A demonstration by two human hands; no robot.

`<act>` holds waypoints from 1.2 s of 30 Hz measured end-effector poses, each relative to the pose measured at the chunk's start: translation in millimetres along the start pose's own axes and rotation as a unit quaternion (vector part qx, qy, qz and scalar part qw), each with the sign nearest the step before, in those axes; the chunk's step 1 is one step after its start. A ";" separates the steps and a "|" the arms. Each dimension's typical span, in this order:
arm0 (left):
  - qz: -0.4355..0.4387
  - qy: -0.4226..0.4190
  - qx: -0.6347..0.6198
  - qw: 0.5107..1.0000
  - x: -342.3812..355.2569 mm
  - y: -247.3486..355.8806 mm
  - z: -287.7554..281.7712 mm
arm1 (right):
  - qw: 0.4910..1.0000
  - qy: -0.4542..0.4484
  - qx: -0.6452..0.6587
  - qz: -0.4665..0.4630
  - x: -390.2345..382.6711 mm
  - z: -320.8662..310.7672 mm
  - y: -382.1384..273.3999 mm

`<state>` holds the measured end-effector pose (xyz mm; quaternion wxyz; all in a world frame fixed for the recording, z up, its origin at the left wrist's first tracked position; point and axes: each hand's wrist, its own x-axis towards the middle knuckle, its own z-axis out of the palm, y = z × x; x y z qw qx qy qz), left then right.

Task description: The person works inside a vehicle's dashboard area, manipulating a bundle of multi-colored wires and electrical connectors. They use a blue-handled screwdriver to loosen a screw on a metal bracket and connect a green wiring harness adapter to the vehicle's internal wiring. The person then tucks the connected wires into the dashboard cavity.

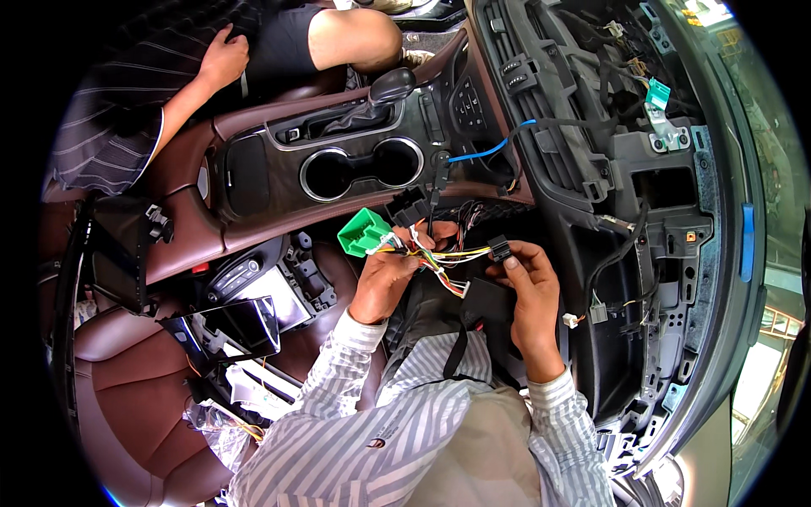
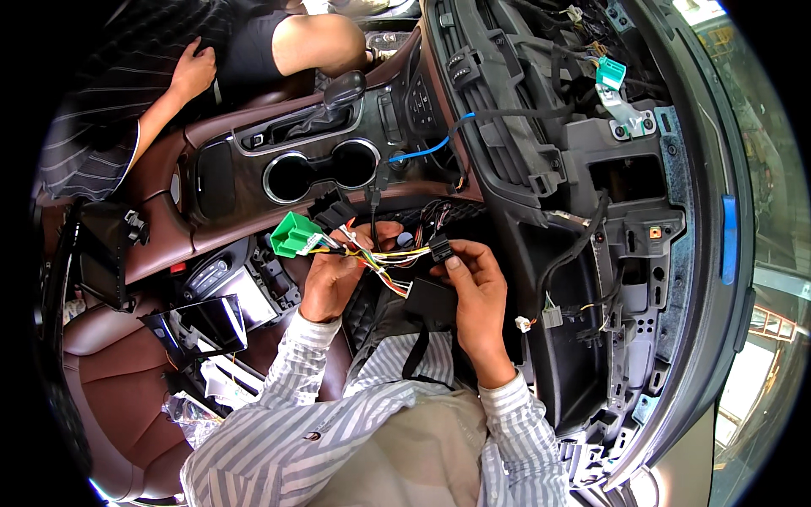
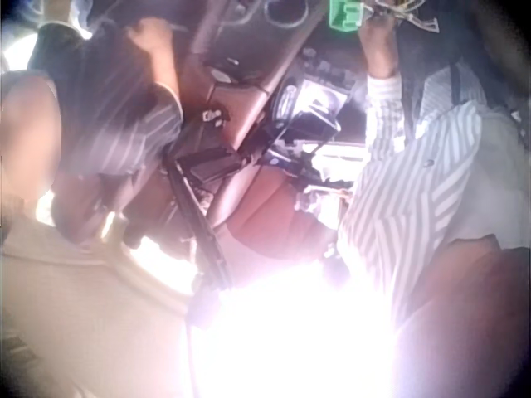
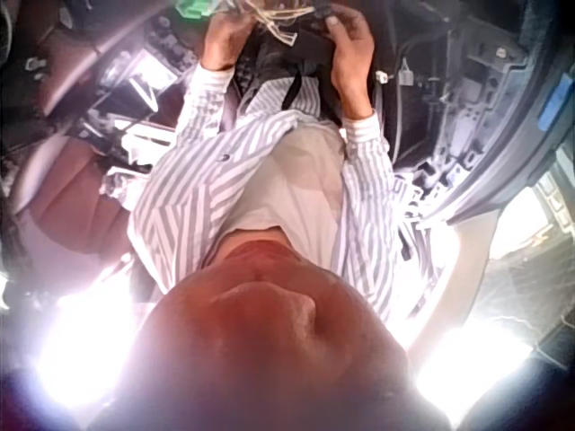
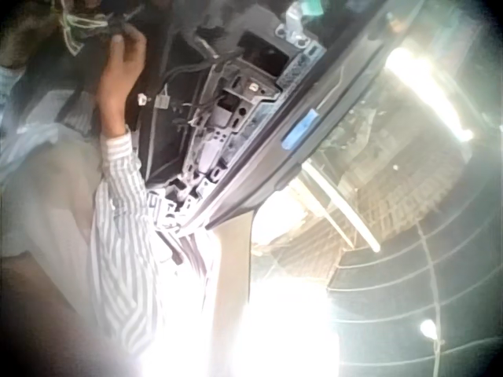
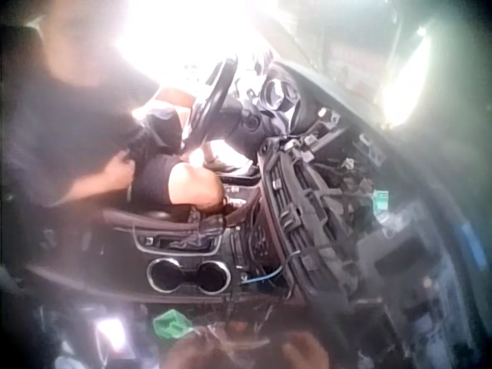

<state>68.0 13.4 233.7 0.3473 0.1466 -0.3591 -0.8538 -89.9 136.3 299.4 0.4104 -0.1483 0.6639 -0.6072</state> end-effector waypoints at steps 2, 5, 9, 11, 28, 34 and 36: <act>-0.003 0.004 0.019 1.000 -0.4 -1.3 -2.7 | 1.000 -0.003 -0.003 -0.012 -1.2 -0.7 1.1; -0.013 0.006 0.058 0.998 -4.3 0.6 0.2 | 1.000 0.000 -0.016 -0.025 -3.1 -1.8 0.7; 0.025 -0.021 0.102 0.994 -3.0 4.8 8.3 | 0.999 0.008 -0.033 -0.033 -3.9 -6.3 3.3; 0.045 -0.055 0.135 0.988 -1.8 0.6 1.3 | 0.999 0.006 -0.035 -0.032 -5.6 -8.1 4.0; 0.045 -0.040 0.220 0.974 -7.9 5.8 7.4 | 1.000 0.005 -0.007 -0.017 -12.1 -8.9 2.4; -0.003 0.005 0.155 0.988 -2.1 11.1 21.5 | 0.999 -0.009 0.009 -0.035 -3.9 -15.4 8.0; -0.004 0.003 0.162 0.987 0.0 12.7 22.2 | 0.999 -0.015 0.005 -0.044 -3.6 -14.9 3.1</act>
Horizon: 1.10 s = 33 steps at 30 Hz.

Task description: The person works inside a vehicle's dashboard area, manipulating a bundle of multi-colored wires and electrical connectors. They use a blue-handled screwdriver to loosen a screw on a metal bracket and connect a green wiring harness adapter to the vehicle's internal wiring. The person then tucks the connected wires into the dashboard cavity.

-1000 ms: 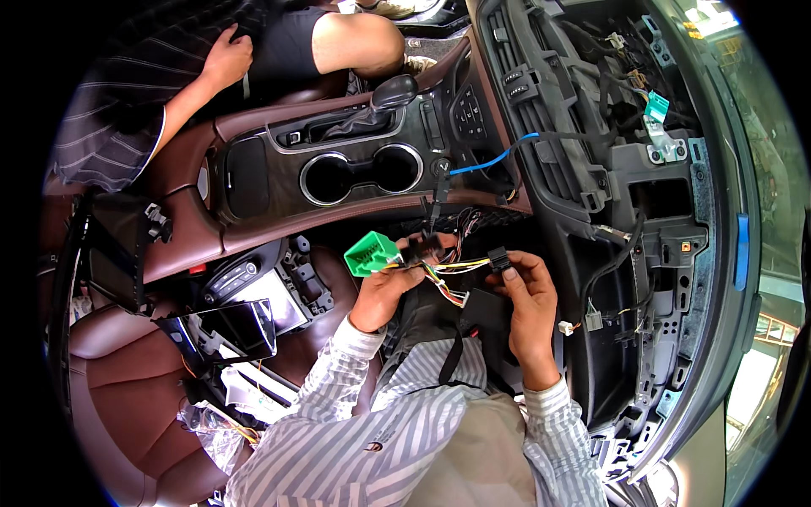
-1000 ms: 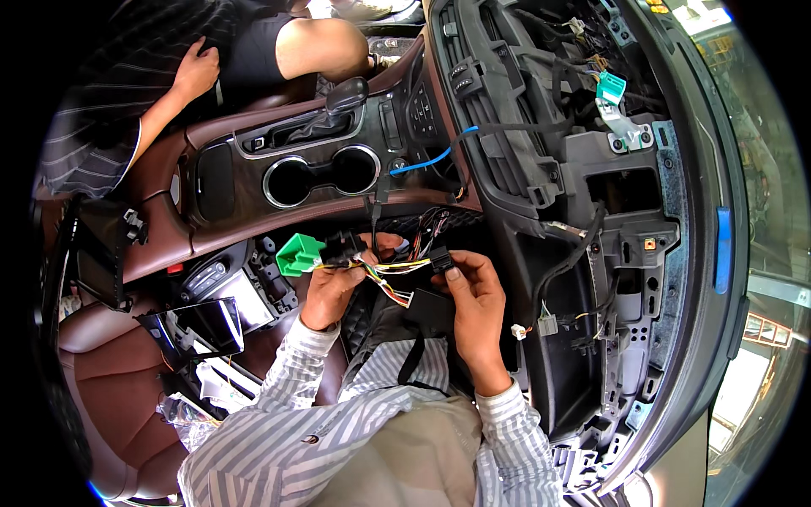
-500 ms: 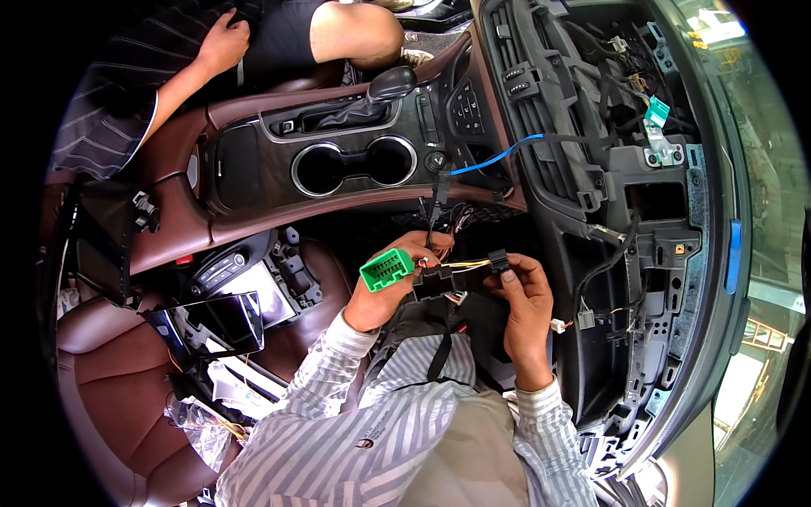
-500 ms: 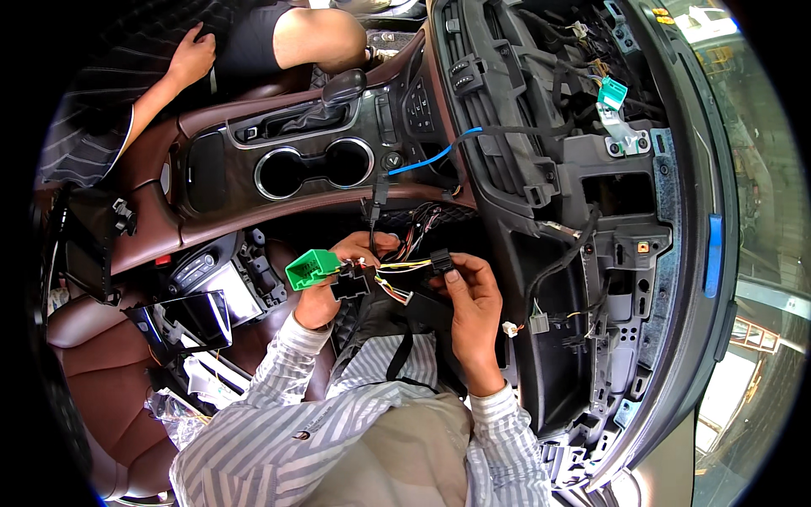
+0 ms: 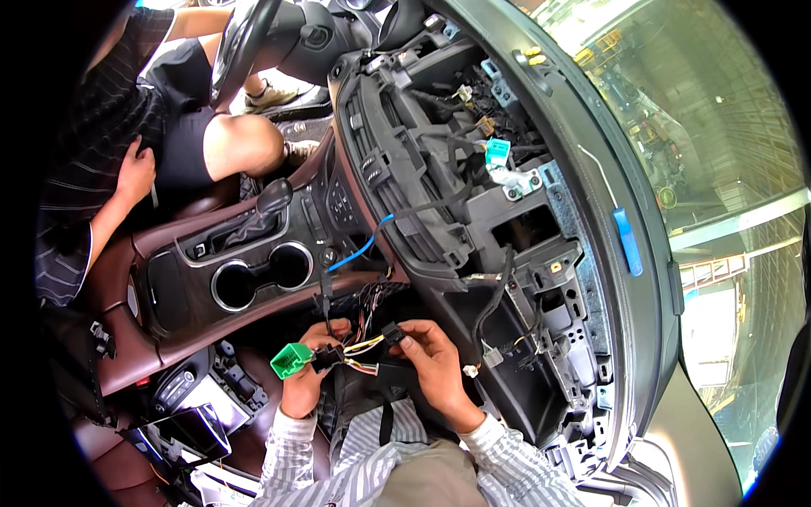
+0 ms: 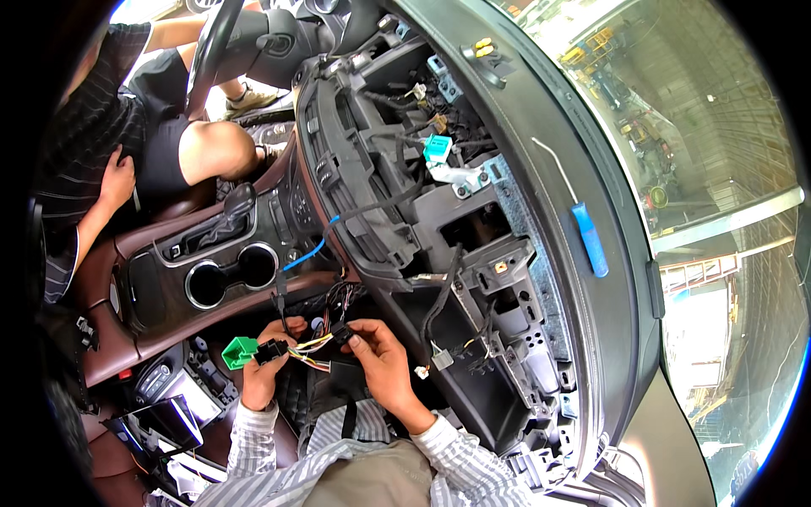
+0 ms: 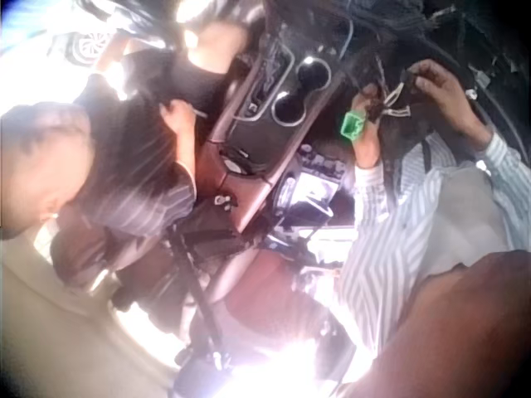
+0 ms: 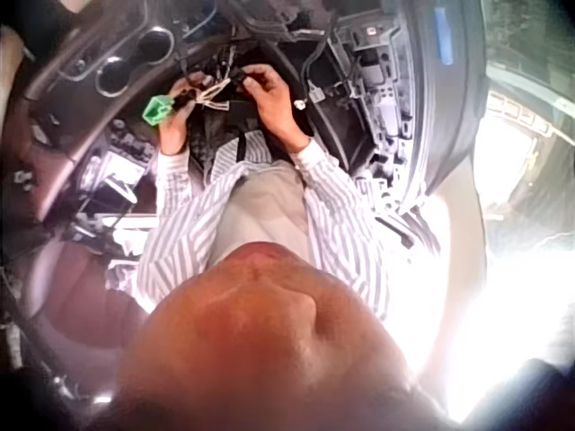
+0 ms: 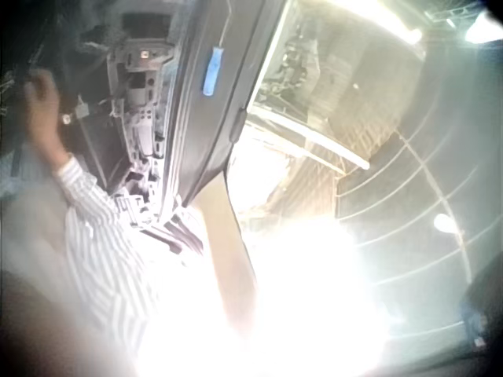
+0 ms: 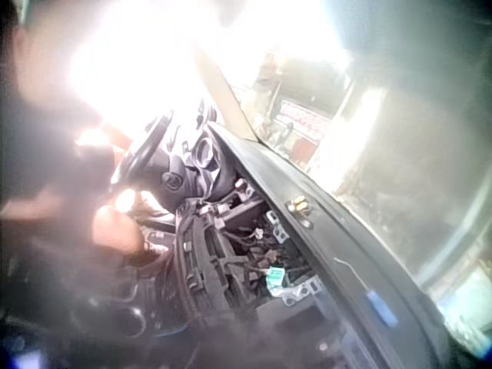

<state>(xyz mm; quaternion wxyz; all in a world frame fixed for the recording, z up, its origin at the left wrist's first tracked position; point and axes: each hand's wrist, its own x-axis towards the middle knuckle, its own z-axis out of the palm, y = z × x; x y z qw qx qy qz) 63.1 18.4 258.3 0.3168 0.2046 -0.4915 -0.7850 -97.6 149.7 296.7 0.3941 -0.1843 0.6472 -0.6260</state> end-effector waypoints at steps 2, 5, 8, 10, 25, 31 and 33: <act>0.006 -0.007 0.012 1.000 0.0 -1.6 -1.6 | 1.000 0.000 -0.009 0.007 -2.7 0.0 2.3; -0.001 -0.005 0.017 1.000 0.7 2.1 -0.8 | 1.000 0.001 -0.002 0.008 -1.7 2.8 0.6; -0.003 -0.007 0.024 1.000 -0.7 2.5 -6.5 | 1.000 0.001 -0.014 0.005 -3.1 5.6 -0.8; -0.012 -0.016 0.031 0.999 -1.3 -4.4 -16.2 | 0.999 0.008 -0.032 0.013 -1.6 7.6 -2.3; -0.015 -0.022 0.000 1.000 -4.0 -12.3 -24.1 | 0.998 0.017 -0.048 0.041 0.6 9.5 2.2; -0.006 -0.009 -0.022 1.000 -1.2 -7.3 -14.4 | 0.998 0.006 -0.029 0.049 6.3 1.8 15.6; -0.009 -0.013 -0.019 1.000 1.7 -7.6 -13.8 | 0.998 0.009 -0.032 0.052 7.0 -0.7 16.1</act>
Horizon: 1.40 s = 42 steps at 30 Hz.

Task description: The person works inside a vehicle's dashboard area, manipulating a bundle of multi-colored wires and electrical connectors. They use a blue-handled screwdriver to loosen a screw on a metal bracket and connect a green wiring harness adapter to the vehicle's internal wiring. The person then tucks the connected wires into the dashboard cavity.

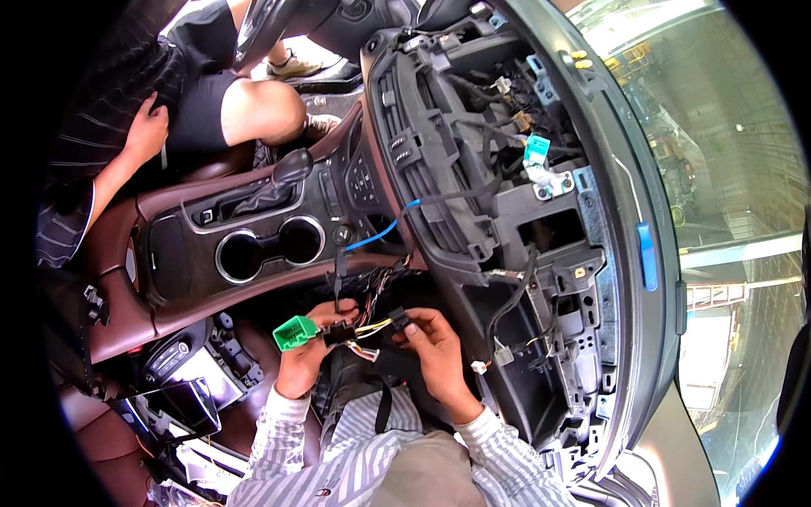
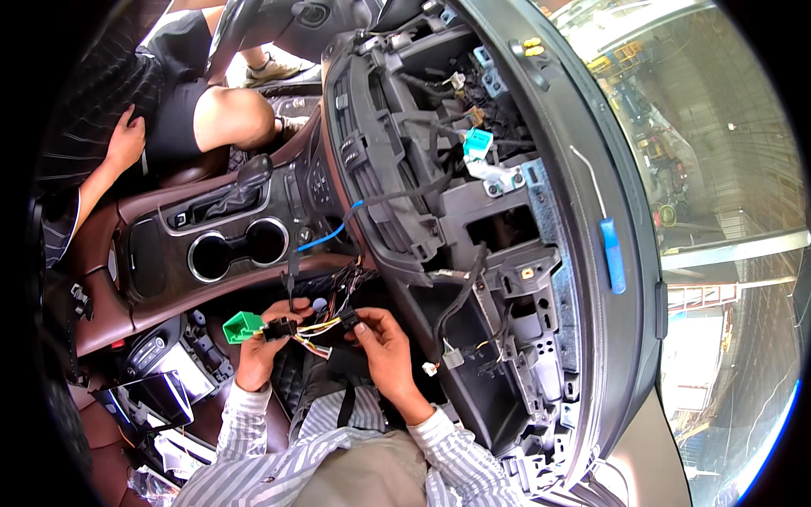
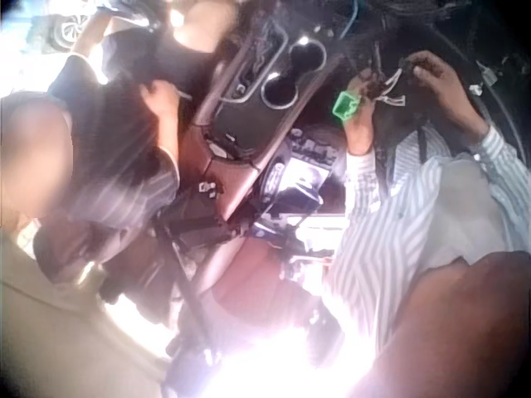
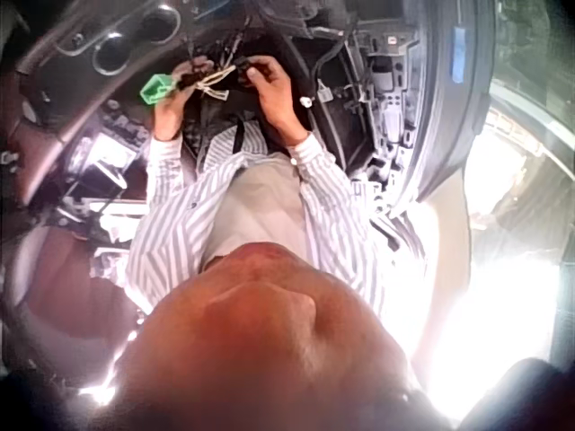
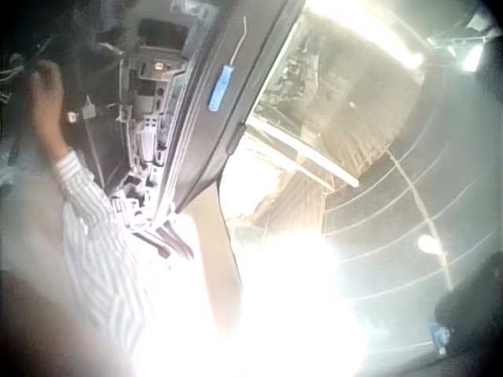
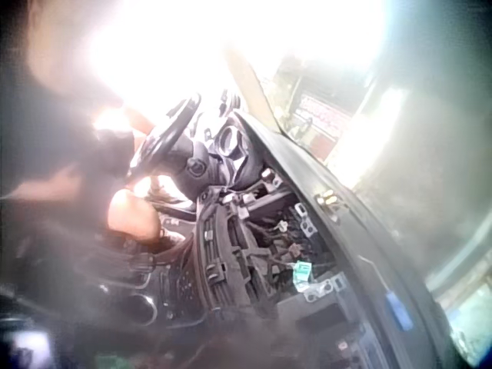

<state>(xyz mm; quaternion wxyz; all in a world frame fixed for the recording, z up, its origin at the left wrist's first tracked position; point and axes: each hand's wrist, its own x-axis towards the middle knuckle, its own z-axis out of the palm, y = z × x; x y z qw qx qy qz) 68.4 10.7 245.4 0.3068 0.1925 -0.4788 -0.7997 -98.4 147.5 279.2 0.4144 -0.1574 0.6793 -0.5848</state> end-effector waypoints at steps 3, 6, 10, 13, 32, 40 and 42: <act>-0.010 0.008 0.002 1.000 -1.3 -0.1 0.0 | 1.000 -0.002 -0.006 0.011 0.4 0.4 4.0; -0.017 0.007 0.017 1.000 -0.5 -6.7 -3.3 | 1.000 -0.003 -0.011 0.022 4.0 0.2 11.0; -0.006 -0.006 0.040 0.999 0.1 -7.9 -6.7 | 0.999 -0.009 -0.013 0.033 14.1 2.3 26.0; -0.003 -0.011 -0.003 1.000 2.6 -7.0 -5.6 | 0.999 -0.009 -0.013 0.044 21.1 4.4 34.9; -0.073 0.059 -0.018 0.995 -0.9 -35.7 -16.7 | 0.997 -0.026 0.015 0.065 39.6 15.0 40.6; -0.090 0.087 -0.015 0.992 5.7 -28.0 -9.0 | 0.997 -0.020 0.060 0.034 34.1 19.2 20.3; -0.087 0.091 -0.006 0.992 7.2 -30.6 -8.7 | 0.997 -0.027 0.072 0.022 31.1 18.0 10.8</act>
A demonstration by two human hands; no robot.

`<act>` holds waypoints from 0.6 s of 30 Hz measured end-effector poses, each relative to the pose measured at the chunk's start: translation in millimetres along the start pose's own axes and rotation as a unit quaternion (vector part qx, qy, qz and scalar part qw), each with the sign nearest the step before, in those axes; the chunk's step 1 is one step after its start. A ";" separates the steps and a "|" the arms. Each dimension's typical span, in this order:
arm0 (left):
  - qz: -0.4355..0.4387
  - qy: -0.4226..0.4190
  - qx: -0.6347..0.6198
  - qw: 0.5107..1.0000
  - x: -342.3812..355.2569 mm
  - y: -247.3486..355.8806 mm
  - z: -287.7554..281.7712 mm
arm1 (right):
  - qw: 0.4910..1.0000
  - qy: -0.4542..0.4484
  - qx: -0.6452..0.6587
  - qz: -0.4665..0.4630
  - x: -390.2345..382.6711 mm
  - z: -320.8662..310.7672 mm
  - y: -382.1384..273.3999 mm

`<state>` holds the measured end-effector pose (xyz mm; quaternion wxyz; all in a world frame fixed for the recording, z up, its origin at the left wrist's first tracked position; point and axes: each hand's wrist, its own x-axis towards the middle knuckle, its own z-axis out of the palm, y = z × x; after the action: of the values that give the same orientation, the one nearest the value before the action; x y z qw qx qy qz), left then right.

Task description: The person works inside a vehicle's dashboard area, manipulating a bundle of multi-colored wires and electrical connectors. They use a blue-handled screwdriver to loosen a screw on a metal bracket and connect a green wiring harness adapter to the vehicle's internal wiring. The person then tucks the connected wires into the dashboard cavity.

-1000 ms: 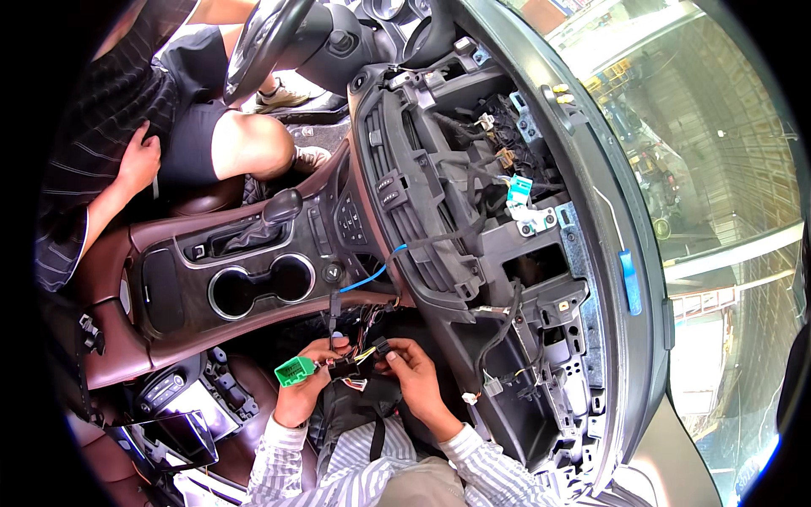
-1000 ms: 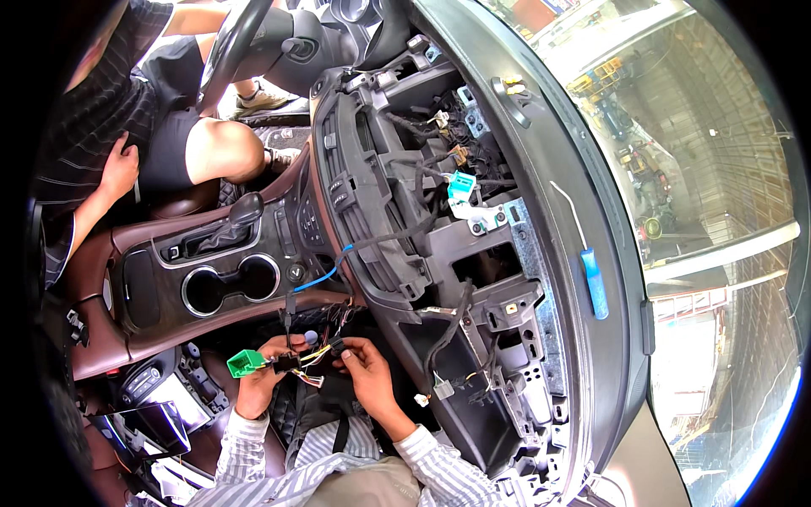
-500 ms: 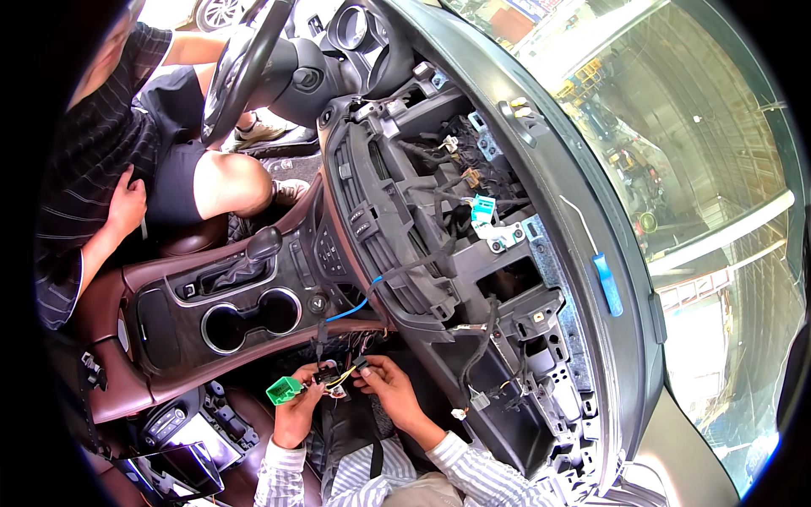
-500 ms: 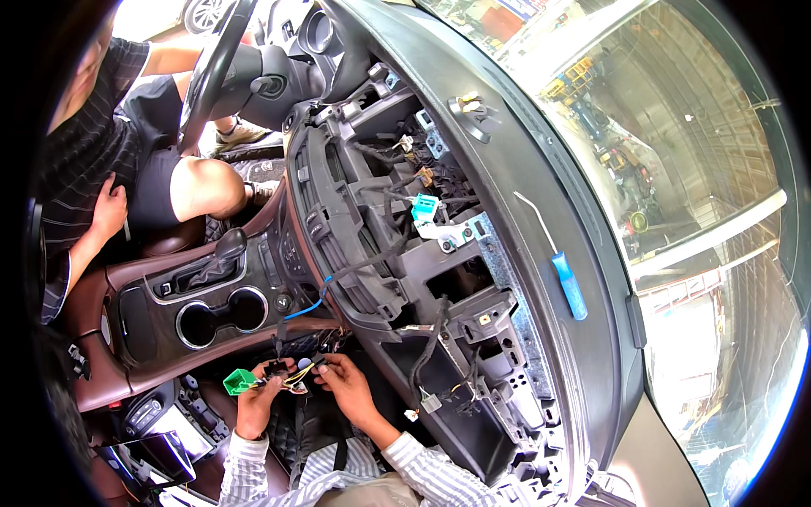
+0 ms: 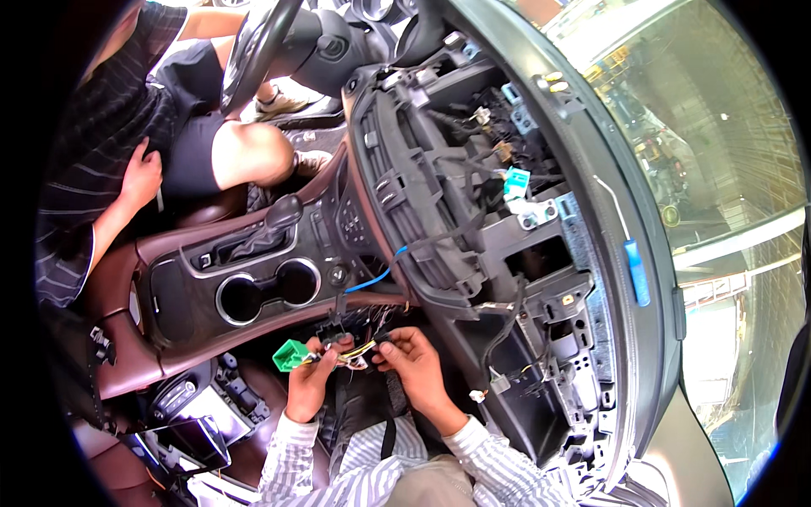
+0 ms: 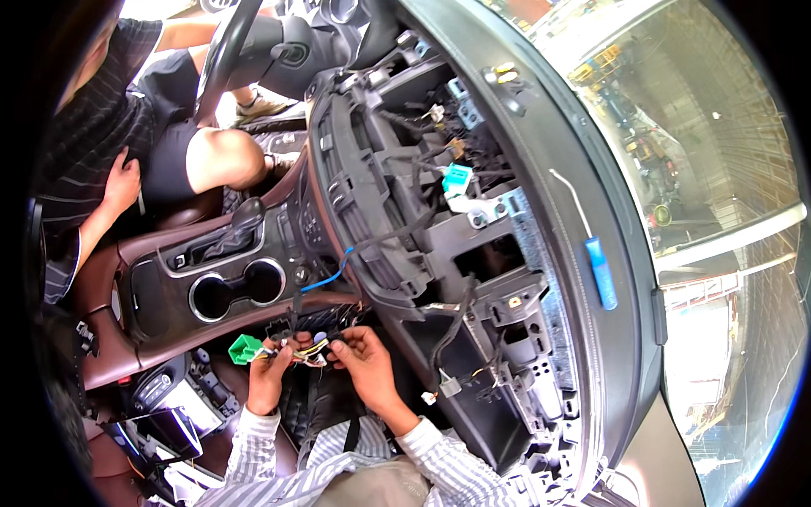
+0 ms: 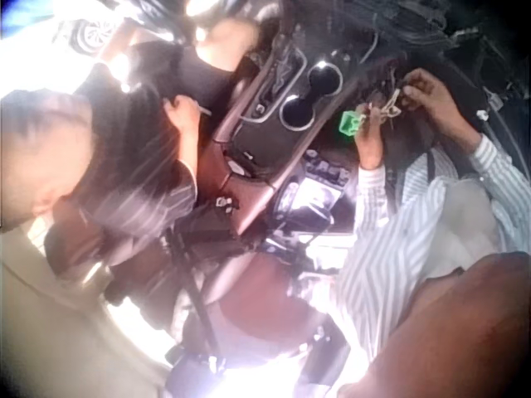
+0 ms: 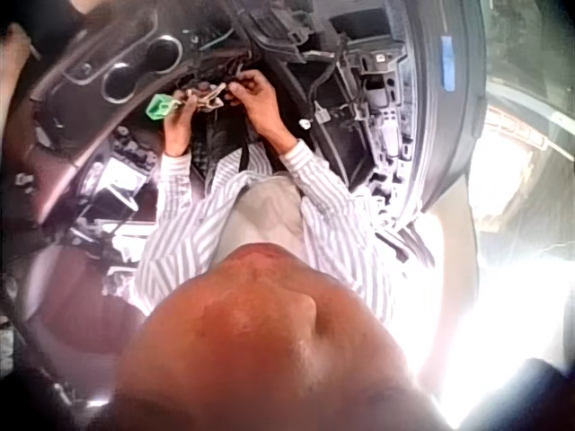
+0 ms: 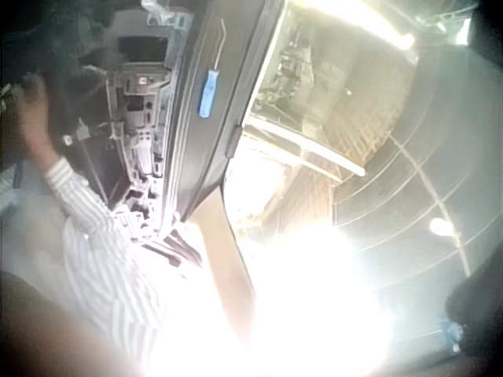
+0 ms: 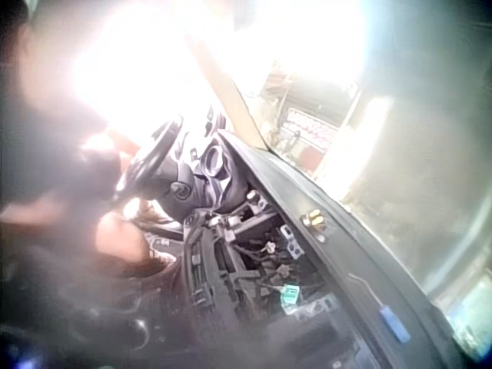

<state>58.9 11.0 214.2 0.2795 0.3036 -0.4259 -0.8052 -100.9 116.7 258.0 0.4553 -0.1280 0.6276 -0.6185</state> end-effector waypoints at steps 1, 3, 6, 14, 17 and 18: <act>0.007 -0.002 0.000 1.000 0.8 1.0 0.7 | 1.000 -0.002 0.004 -0.002 -0.6 0.9 -2.7; 0.004 0.005 -0.010 1.000 -1.0 0.7 -2.1 | 1.000 -0.007 -0.008 -0.009 -4.1 5.6 -5.1; 0.010 -0.004 -0.011 1.000 -2.9 1.5 -5.6 | 0.999 -0.019 -0.034 -0.026 -6.3 12.3 -11.6; -0.024 -0.026 0.002 0.999 -1.3 -5.6 -9.1 | 0.998 0.007 -0.044 -0.050 -11.3 14.5 -15.9; 0.007 -0.022 -0.008 1.000 -5.3 7.7 1.0 | 0.997 0.000 -0.054 -0.046 -13.1 15.9 -15.5; 0.013 -0.031 0.000 0.999 -5.4 7.0 -1.4 | 0.997 -0.002 -0.055 -0.048 -13.1 16.3 -14.1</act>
<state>64.8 10.7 221.0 0.2771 0.2729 -0.4380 -0.8105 -87.4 112.6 278.9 0.4190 -0.1837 0.6527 -0.6038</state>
